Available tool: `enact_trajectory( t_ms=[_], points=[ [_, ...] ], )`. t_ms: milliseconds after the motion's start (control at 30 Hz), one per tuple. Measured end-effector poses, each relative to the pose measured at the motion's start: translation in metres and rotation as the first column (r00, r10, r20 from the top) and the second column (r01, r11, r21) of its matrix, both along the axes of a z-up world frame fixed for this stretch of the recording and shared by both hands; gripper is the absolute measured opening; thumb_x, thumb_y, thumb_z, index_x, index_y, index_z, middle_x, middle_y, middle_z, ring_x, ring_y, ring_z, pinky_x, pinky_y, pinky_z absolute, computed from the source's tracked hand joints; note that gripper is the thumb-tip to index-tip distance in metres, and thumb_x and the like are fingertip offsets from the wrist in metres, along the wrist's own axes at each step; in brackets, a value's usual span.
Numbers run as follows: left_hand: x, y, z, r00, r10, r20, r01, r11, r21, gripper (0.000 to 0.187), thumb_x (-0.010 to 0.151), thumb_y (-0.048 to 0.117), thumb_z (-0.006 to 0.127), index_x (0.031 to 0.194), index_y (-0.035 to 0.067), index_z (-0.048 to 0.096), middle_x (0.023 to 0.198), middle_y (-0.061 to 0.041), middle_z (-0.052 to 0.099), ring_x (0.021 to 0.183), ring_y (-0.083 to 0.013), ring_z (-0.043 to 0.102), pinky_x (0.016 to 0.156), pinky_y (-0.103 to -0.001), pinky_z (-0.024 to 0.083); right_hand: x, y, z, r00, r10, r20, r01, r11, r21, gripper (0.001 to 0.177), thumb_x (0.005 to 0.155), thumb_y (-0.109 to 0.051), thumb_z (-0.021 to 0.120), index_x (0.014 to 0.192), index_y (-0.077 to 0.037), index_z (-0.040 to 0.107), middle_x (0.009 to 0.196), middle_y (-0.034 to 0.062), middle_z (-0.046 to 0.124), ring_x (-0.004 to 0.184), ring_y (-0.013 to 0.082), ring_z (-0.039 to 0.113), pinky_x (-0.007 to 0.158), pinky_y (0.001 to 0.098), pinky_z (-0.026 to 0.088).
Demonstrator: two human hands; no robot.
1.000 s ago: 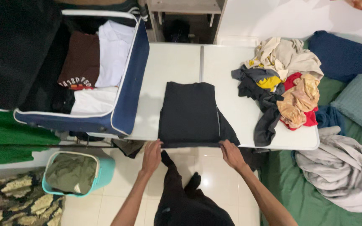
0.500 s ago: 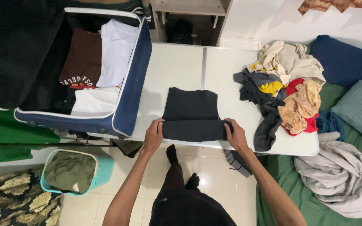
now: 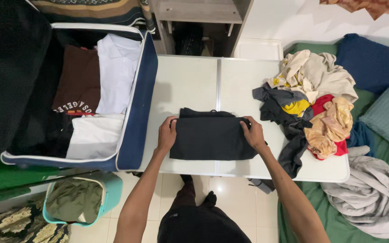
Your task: The person folds black shorts on a white table and places them into an open suitcase alongside other packed clothes.
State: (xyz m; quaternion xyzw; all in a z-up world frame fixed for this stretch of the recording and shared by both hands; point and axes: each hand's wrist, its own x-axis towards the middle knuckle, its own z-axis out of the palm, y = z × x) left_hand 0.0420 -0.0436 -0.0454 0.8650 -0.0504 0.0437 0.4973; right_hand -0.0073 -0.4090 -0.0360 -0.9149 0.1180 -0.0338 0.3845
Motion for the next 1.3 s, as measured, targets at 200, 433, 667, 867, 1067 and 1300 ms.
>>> enact_trajectory(
  t_ms=[200,433,667,867,1067,1300],
  points=[
    [0.036,-0.008,-0.017,0.985,0.034,-0.168,-0.039,0.999,-0.028,0.024,0.103,0.018,0.057,0.118,0.005,0.069,0.111,-0.015,0.075,0.09,-0.0319,0.07,0.083,-0.039,0.055,0.028,-0.006,-0.044,0.999,-0.027,0.019,0.028,0.999,-0.047,0.03,0.098,-0.027,0.069,0.118,-0.004,0.069,0.097,0.0225,0.073,0.092,0.039,0.071,0.083,0.0447,0.056],
    [0.035,-0.018,-0.049,0.988,0.083,0.127,-0.113,0.962,0.249,0.036,0.104,0.018,0.056,0.137,0.004,0.058,0.14,-0.019,0.057,0.129,-0.0388,0.053,0.104,-0.053,0.043,0.02,0.022,-0.065,0.988,-0.076,0.135,0.128,0.892,-0.433,0.046,0.101,-0.028,0.06,0.14,-0.004,0.057,0.144,0.0182,0.055,0.143,0.0438,0.037,0.113,0.0652,0.03],
    [-0.066,-0.063,-0.049,0.968,-0.237,-0.084,0.242,0.787,0.567,0.054,0.103,0.021,0.05,0.156,0.014,0.039,0.167,-0.011,0.028,0.155,-0.0388,0.018,0.121,-0.066,0.012,-0.035,0.107,-0.065,0.942,0.335,0.018,-0.282,0.82,-0.497,0.055,0.092,-0.011,0.058,0.146,-0.005,0.049,0.16,0.0151,0.037,0.156,0.0386,0.023,0.123,0.0688,0.015],
    [-0.084,-0.048,-0.079,0.948,-0.211,-0.239,0.317,0.704,0.636,0.064,0.104,0.043,0.043,0.162,0.022,0.025,0.171,-0.005,0.013,0.156,-0.0393,0.006,0.121,-0.068,0.006,-0.069,0.119,-0.091,0.903,0.42,-0.087,-0.395,0.736,-0.55,0.063,0.1,-0.03,0.055,0.159,-0.016,0.036,0.168,0.008,0.023,0.154,0.0367,0.018,0.116,0.0717,0.013],
    [-0.075,-0.033,-0.098,0.916,-0.2,-0.347,0.393,0.608,0.69,0.066,0.103,0.059,0.033,0.163,0.035,0.017,0.172,0.003,0.007,0.157,-0.0324,0.001,0.121,-0.069,0.002,-0.086,0.075,-0.1,0.942,0.303,-0.146,-0.333,0.783,-0.525,0.072,0.1,-0.057,0.044,0.161,-0.021,0.031,0.17,0.0013,0.021,0.157,0.0308,0.014,0.12,0.0721,0.008],
    [-0.069,-0.024,-0.087,0.904,-0.156,-0.399,0.401,0.633,0.662,0.078,0.099,0.067,0.035,0.163,0.028,0.013,0.172,0.002,0.003,0.158,-0.0307,-0.001,0.12,-0.072,0.0,-0.101,0.034,-0.104,0.961,0.138,-0.239,-0.246,0.822,-0.514,0.076,0.098,-0.06,0.039,0.161,-0.02,0.025,0.17,0.0065,0.012,0.155,0.0398,0.003,0.117,0.0704,0.004]
  ],
)
